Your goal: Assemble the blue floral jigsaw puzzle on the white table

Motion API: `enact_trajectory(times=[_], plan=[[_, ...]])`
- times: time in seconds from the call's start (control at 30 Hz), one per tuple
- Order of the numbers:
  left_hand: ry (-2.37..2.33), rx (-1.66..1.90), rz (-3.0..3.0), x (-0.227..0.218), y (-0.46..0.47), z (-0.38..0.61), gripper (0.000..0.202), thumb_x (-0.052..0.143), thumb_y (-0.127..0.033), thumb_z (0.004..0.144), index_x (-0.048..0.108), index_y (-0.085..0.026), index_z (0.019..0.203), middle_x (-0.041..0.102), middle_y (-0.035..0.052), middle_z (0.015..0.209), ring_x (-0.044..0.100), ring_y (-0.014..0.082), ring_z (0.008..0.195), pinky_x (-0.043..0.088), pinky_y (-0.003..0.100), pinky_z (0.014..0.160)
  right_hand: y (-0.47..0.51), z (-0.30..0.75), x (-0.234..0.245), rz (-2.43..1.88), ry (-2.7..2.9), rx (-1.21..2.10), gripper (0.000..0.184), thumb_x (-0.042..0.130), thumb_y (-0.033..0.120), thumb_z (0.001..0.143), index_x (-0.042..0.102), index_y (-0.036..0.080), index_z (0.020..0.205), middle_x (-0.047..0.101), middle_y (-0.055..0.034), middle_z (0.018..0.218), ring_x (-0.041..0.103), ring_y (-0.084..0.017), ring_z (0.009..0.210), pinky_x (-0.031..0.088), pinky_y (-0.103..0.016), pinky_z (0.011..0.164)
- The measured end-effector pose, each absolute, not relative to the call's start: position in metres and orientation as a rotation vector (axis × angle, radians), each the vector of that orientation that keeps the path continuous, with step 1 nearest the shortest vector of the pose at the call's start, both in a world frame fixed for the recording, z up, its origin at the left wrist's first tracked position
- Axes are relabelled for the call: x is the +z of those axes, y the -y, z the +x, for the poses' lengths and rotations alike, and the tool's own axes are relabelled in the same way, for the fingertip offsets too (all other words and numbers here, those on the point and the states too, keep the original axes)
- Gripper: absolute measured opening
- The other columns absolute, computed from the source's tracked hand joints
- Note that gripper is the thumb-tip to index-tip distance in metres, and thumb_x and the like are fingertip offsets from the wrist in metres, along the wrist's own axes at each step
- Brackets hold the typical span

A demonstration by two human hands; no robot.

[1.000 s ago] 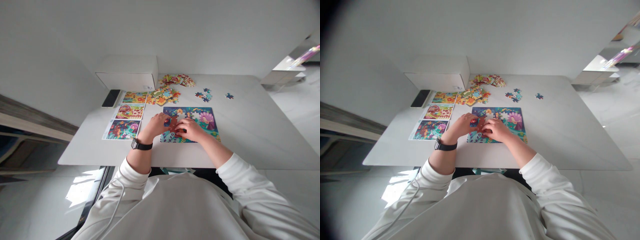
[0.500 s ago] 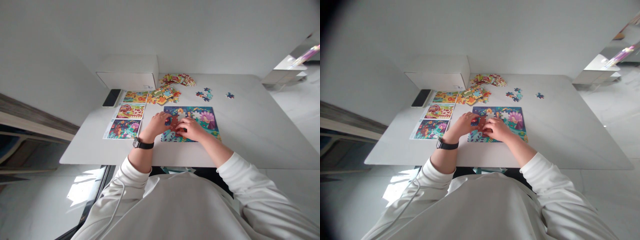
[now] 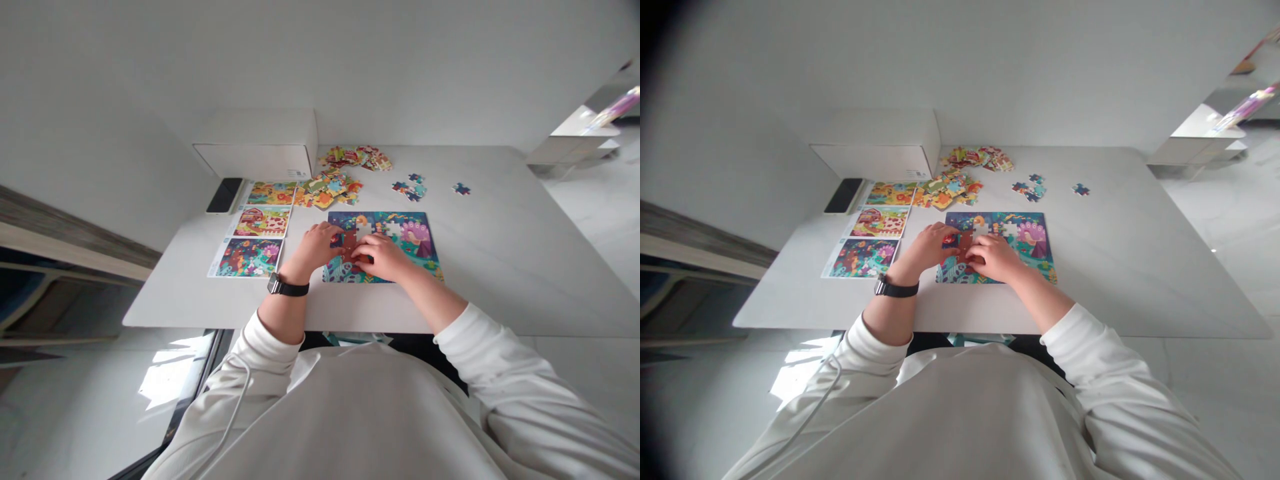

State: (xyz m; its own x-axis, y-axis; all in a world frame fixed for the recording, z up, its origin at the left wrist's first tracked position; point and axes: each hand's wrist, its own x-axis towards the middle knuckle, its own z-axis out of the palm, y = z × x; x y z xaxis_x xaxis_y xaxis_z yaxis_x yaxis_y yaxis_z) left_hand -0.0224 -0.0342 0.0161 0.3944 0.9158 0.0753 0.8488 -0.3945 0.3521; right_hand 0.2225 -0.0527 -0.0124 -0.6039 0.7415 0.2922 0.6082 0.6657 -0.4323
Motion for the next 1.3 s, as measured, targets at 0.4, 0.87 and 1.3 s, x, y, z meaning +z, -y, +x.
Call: enact_trajectory(times=[0.4, 0.87, 1.3], plan=[[-1.545, 0.365, 2.398, 0.017, 0.031, -0.023, 0.044, 0.082, -0.030, 0.088, 0.075, -0.025, 0.132, 0.074, 0.0112, 0.131, 0.067, 0.0323, 0.127, 0.052, 0.046, 0.115, 0.054, 0.220, -0.010, -1.058, 2.452, 0.413, 0.016, 0.086, 0.027, 0.092, 0.088, 0.030, 0.108, 0.076, -0.0082, 0.114, 0.069, -0.029, 0.114, 0.051, -0.047, 0.108], [-1.550, 0.361, 2.389, 0.016, 0.034, -0.022, 0.043, 0.080, -0.031, 0.089, 0.075, -0.027, 0.132, 0.072, 0.0108, 0.133, 0.066, 0.0323, 0.127, 0.053, 0.047, 0.113, 0.059, 0.218, 0.001, -1.112, 2.555, 0.356, 0.021, 0.081, 0.027, 0.096, 0.090, 0.032, 0.114, 0.083, -0.0084, 0.116, 0.066, -0.032, 0.113, 0.049, -0.050, 0.103], [-1.667, 0.344, 2.376, 0.013, 0.042, -0.011, 0.049, 0.086, -0.043, 0.088, 0.074, -0.030, 0.134, 0.068, 0.0120, 0.137, 0.062, 0.0365, 0.128, 0.052, 0.051, 0.111, 0.061, 0.231, 0.007, -1.049, 2.527, 0.390, 0.025, 0.075, 0.022, 0.099, 0.089, 0.031, 0.118, 0.082, -0.0073, 0.124, 0.068, -0.031, 0.111, 0.053, -0.051, 0.105]])
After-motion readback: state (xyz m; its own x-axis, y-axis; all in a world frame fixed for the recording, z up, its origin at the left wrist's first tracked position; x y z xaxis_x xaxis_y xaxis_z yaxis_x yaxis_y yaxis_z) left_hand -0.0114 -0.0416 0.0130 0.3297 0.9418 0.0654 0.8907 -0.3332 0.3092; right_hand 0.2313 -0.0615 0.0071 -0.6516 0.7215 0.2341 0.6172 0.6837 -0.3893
